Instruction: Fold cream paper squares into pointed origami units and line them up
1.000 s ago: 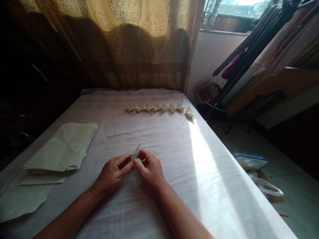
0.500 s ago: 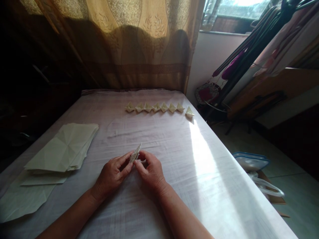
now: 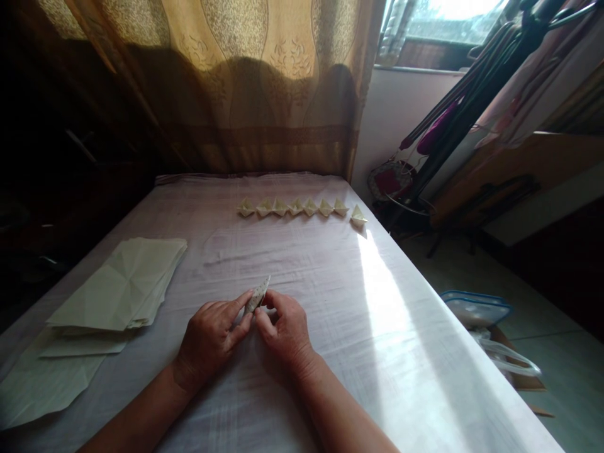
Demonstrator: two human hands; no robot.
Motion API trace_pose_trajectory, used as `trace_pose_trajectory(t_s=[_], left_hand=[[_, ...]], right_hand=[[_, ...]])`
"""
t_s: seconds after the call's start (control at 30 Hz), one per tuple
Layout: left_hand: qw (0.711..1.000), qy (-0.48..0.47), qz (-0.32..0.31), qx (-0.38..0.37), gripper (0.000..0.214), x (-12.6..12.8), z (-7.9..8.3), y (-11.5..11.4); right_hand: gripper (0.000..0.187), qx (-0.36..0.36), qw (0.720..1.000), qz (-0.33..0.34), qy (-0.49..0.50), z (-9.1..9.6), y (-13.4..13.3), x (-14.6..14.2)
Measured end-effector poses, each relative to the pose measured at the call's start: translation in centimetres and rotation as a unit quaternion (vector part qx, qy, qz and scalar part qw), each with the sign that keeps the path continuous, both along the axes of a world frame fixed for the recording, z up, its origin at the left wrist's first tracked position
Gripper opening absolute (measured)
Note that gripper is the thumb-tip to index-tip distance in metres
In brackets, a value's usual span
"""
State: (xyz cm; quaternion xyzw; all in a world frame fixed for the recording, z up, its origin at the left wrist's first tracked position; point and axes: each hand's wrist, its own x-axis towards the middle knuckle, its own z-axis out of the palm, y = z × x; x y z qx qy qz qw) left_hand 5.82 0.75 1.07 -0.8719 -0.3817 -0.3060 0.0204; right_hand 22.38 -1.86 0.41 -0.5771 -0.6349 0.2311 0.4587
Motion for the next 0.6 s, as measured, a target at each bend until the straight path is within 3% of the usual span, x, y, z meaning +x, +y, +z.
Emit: trace_pose_trajectory(t_s=[0.4,0.6], left_hand=[[1.0,0.004,-0.012,-0.008,0.032,0.16,-0.02,-0.16],[0.999,0.004,-0.021,0.028,0.031,0.38,0.23,-0.05]], right_hand=[[0.02,-0.033,0.999,-0.013,0.025,-0.21,0.11,-0.35],[0.023,-0.053,0.997,-0.016,0.054,-0.34,0.13,-0.38]])
